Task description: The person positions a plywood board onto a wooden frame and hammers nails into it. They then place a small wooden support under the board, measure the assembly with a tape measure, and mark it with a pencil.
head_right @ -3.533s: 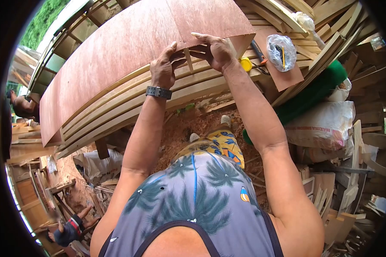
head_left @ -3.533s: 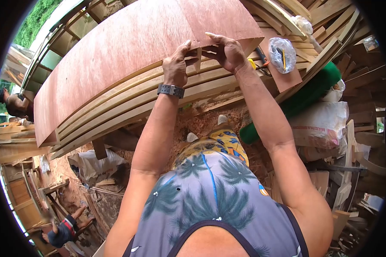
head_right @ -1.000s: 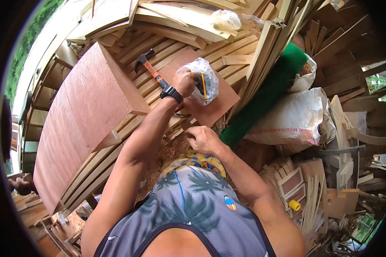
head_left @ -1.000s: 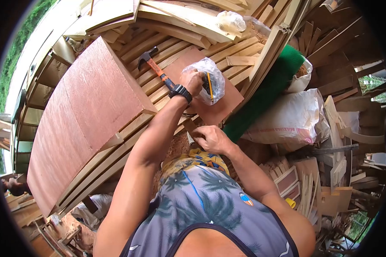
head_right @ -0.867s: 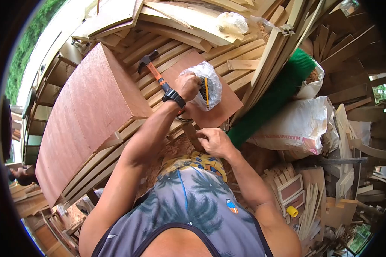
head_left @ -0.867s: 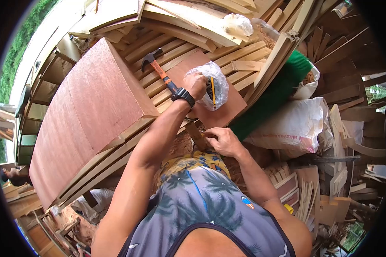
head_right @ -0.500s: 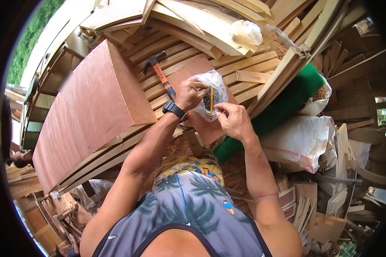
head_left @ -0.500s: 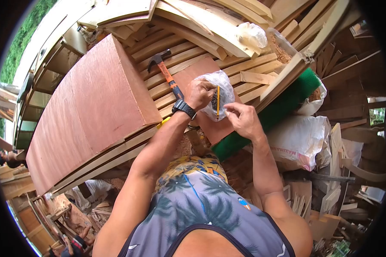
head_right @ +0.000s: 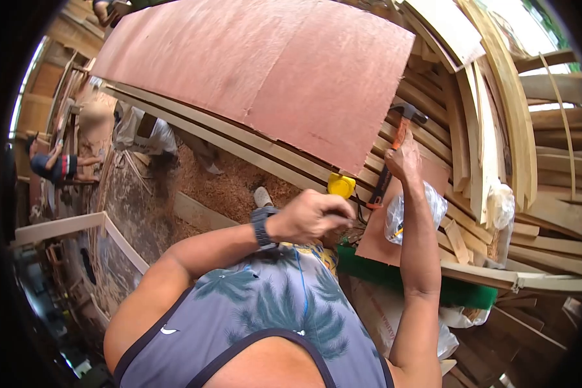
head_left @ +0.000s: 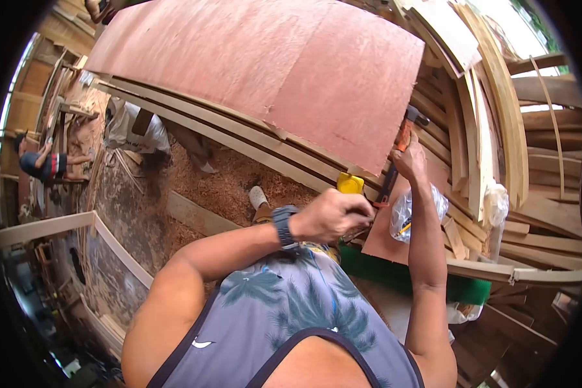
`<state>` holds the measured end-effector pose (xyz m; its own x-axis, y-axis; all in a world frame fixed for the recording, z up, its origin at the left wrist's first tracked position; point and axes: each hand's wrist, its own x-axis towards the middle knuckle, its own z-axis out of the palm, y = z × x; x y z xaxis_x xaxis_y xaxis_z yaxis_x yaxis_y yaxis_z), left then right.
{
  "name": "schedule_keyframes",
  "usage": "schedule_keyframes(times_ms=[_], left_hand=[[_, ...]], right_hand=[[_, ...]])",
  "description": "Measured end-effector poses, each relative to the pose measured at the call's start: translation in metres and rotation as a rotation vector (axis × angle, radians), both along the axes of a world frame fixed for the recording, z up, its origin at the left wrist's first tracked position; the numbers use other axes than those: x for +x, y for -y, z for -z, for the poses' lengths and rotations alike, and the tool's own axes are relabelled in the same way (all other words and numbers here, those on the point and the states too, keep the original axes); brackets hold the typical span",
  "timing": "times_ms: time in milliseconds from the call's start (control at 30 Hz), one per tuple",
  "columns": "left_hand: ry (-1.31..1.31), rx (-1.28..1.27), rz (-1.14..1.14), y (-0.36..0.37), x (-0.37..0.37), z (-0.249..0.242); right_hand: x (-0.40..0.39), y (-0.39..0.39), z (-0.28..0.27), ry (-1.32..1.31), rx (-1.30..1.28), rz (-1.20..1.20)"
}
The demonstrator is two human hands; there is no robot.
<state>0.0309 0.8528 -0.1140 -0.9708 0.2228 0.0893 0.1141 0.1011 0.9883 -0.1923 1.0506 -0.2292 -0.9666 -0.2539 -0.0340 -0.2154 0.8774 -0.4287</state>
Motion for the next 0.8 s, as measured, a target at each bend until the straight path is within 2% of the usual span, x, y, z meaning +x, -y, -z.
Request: schedule_keyframes(times_ms=[33,67,100,133,233,267,333,367,467,567,733,800], left_hand=[[0.106,0.059,-0.097,0.026,0.011,-0.009],[0.213,0.121,-0.187,0.050,0.020,-0.019],[0.256,0.256,-0.336,0.071,0.028,-0.026],[0.295,0.392,-0.482,0.089,0.034,-0.031],[0.056,0.389,-0.692,0.138,0.034,-0.036],[-0.004,0.416,-0.752,0.147,0.030,-0.033],[0.020,0.490,-0.869,0.155,0.015,-0.027],[0.030,0.531,-0.858,0.158,0.008,-0.021],[0.055,0.591,-0.849,0.161,-0.009,-0.010],[0.094,0.579,-0.853,0.152,-0.017,-0.013],[0.094,0.461,-0.839,0.149,-0.019,-0.014],[0.064,0.439,-0.822,0.148,-0.019,-0.014]], right_hand=[[-0.001,0.010,-0.007,-0.006,0.003,-0.020],[0.002,0.020,-0.022,0.081,0.016,0.075],[0.004,0.027,-0.030,0.167,0.031,0.173],[0.003,0.031,-0.032,0.159,0.035,0.165],[-0.009,0.027,-0.024,0.254,0.043,0.307],[-0.028,0.010,0.017,0.227,-0.100,0.354],[-0.029,0.013,-0.019,0.435,-0.447,0.499],[-0.033,0.007,-0.015,0.434,-0.609,0.493],[-0.029,0.002,-0.044,0.403,-0.672,0.446],[-0.018,-0.005,-0.083,0.420,-0.910,0.440],[0.036,0.003,-0.186,0.330,-1.072,0.353],[0.060,0.014,-0.224,0.280,-1.041,0.192]])
